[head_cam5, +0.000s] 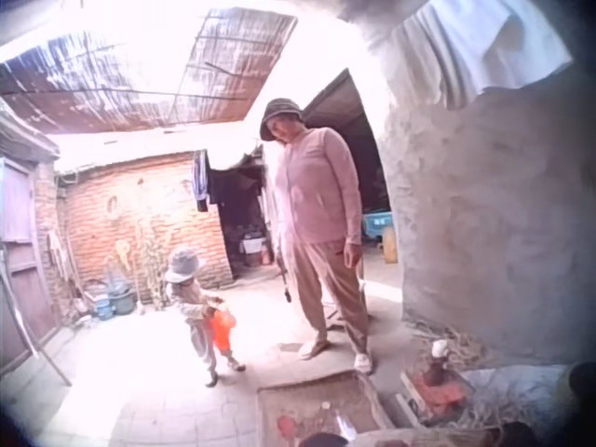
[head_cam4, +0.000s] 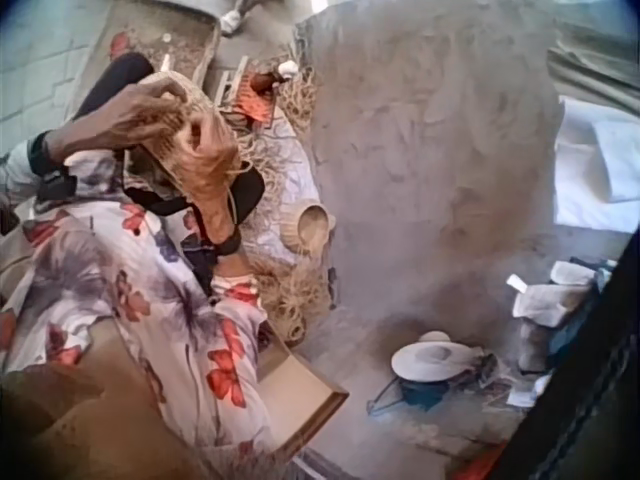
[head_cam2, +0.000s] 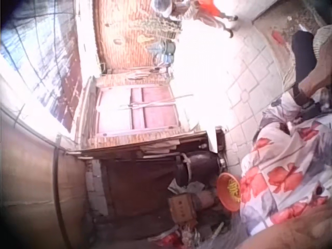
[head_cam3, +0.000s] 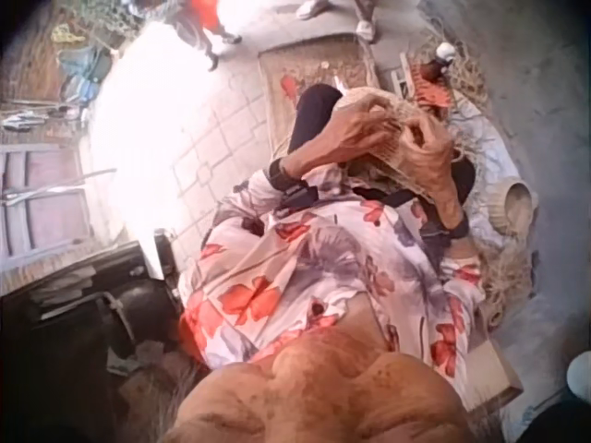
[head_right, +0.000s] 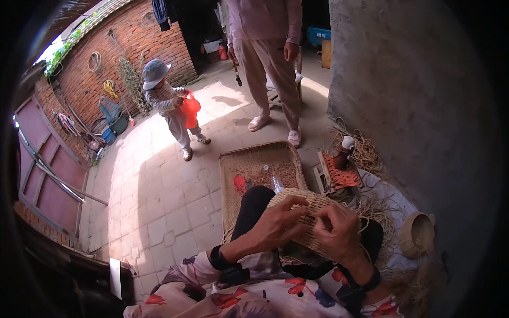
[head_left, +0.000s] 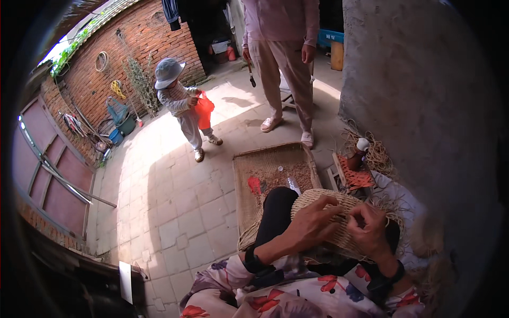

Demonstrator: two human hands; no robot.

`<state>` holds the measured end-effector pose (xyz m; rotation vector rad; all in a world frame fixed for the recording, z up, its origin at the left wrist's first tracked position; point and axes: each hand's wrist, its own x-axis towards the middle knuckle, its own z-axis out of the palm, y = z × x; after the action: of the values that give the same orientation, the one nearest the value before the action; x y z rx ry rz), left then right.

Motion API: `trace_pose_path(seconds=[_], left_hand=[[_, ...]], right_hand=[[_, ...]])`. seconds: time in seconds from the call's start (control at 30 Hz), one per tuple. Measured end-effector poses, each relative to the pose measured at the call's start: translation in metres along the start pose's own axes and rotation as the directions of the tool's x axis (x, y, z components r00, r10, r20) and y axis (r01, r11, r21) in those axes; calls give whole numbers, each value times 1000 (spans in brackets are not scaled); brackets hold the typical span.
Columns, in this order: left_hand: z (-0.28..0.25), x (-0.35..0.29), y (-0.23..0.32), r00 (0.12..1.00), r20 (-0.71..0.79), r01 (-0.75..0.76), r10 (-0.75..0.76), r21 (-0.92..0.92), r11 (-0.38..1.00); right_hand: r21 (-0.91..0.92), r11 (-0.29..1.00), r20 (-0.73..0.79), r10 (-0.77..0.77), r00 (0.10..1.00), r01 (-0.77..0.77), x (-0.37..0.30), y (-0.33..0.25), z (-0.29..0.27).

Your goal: Weaving a straw basket using thin strips of material.

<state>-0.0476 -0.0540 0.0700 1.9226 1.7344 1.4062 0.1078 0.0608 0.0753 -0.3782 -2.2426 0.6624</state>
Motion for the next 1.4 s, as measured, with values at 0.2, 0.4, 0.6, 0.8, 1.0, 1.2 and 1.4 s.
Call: trace_pose_path(seconds=[0.2,0.4,0.6,0.8,1.0,1.2,1.4], left_hand=[[29,13,-21,993,99,-63,60,30,998],[16,15,-33,859,390,496,-331,-793,355],[-59,-7,-124,787,1,202,-616,-945,257],[-276,-98,-207,14,-775,149,-632,-623,768],[-107,-29,-136,670,-493,410,-555,-377,830],[-3,3,-48,995,-89,-34,50,165,986],[7,9,-52,989,30,-146,143,154,977]], right_hand=[[-242,948,-69,-231,971,208,-19,-4,-10],[-358,933,160,32,987,28,-80,10,-11],[-473,880,125,21,992,41,-85,16,-1],[-456,886,117,-31,993,82,-88,16,-1],[-445,892,126,-21,992,75,-83,16,2],[-430,899,133,-24,991,79,-85,14,1],[-448,892,105,-3,995,50,-87,9,-1]])
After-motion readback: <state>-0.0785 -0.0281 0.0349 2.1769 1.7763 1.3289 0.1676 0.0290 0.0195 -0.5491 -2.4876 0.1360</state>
